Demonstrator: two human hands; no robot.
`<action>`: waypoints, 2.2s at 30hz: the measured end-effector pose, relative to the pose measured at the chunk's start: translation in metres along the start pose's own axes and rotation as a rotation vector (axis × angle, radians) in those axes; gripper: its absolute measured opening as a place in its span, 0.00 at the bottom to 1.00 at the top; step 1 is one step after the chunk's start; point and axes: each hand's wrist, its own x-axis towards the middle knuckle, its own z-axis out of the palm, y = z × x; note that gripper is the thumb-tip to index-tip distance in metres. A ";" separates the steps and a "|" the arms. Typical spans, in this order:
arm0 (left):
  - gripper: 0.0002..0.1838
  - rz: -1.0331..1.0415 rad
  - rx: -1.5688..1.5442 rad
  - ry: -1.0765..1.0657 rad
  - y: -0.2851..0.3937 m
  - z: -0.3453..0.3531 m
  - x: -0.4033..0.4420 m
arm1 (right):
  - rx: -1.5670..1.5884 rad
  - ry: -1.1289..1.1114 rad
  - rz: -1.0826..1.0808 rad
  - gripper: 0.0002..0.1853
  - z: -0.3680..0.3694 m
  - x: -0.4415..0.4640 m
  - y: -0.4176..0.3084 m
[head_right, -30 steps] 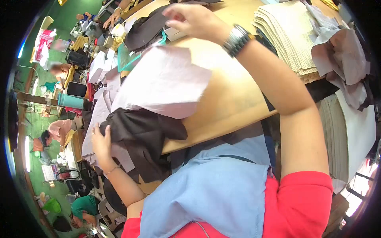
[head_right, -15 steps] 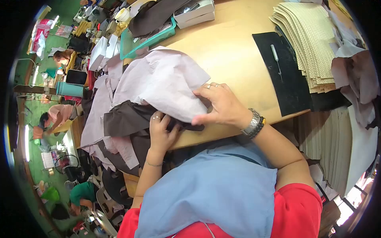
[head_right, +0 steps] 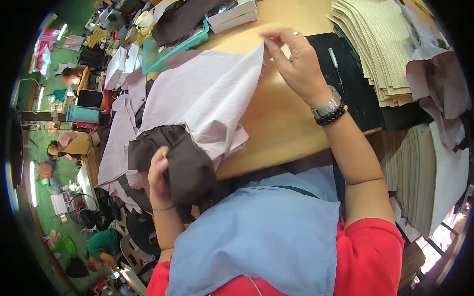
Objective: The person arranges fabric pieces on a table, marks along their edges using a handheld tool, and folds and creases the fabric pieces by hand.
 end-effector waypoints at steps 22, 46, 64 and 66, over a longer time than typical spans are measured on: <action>0.18 0.501 -0.311 0.103 0.000 0.020 0.012 | 0.386 -0.151 0.150 0.07 0.003 -0.008 -0.034; 0.40 -0.033 1.882 0.834 0.009 -0.087 0.031 | -0.370 -0.525 -0.004 0.35 -0.019 -0.095 -0.069; 0.16 0.334 1.743 0.745 -0.020 -0.093 0.018 | -0.363 -0.814 -0.283 0.32 0.008 -0.137 -0.075; 0.15 0.416 1.763 0.776 -0.010 -0.086 0.008 | -0.311 -0.868 -0.273 0.31 0.010 -0.141 -0.074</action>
